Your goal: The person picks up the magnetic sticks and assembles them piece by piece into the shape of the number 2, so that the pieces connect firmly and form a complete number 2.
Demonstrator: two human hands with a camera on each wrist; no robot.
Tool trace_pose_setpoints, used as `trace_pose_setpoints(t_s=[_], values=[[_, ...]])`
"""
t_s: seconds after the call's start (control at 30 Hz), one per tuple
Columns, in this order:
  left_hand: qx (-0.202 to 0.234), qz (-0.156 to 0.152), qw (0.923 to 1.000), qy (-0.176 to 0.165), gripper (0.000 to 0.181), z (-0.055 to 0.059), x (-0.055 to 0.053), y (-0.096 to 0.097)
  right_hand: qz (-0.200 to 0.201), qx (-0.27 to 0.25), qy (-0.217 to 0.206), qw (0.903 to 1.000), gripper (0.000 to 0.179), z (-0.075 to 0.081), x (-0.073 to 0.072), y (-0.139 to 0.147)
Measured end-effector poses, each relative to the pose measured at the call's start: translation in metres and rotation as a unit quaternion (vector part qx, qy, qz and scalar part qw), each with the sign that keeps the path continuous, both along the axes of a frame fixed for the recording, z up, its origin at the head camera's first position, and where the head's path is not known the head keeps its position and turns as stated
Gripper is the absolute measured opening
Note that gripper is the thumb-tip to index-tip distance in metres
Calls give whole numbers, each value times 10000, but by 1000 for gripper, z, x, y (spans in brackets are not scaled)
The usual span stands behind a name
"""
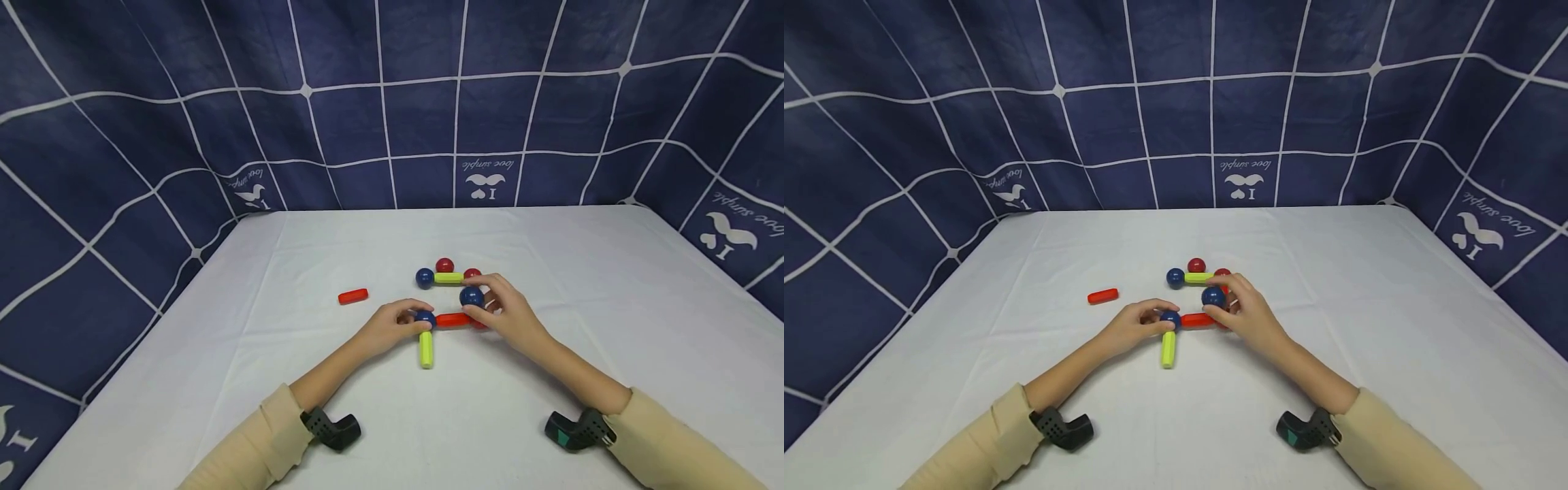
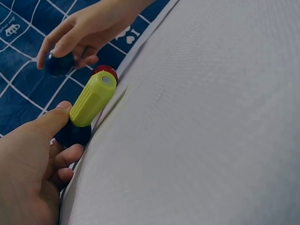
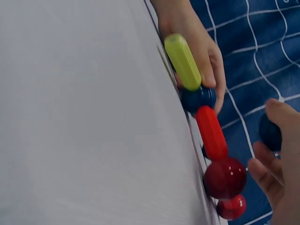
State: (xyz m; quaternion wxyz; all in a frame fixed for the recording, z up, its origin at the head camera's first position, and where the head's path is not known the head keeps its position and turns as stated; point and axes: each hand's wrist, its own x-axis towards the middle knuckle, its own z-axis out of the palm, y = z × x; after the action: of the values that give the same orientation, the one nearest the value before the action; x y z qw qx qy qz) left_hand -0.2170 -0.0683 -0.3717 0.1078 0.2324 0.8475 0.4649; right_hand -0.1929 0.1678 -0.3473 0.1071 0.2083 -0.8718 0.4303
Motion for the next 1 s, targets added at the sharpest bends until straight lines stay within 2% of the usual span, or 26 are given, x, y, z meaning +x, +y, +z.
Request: trace_pose_setpoints(t_s=[0.1,0.2,0.37,0.43,0.5,0.6,0.67,0.8,1.0], values=[[26,6,10000,18,32,0,0,0,431,155,70,9989,37,-3,12,-3],[69,34,10000,-8,32,3,2,1,897,307,-99,9954,32,-7,21,-5],[163,-77,9998,-30,32,20,14,2,1626,587,-396,9841,28,-10,35,-9],[165,-94,9998,-19,32,19,14,2,1841,701,-453,9793,30,-12,40,-12],[160,-57,9999,15,32,13,11,2,2028,771,-447,9752,32,-14,43,-16],[125,20,9999,47,32,0,4,2,2228,926,-462,9693,31,-16,48,-21],[127,10,9999,80,31,-2,2,1,2350,1095,-360,9651,29,-18,49,-24],[119,-43,9998,153,31,-2,1,0,2460,1379,-85,9594,30,-19,51,-26],[124,28,9997,205,31,0,0,-1,2605,1411,187,9549,28,-19,49,-28]])
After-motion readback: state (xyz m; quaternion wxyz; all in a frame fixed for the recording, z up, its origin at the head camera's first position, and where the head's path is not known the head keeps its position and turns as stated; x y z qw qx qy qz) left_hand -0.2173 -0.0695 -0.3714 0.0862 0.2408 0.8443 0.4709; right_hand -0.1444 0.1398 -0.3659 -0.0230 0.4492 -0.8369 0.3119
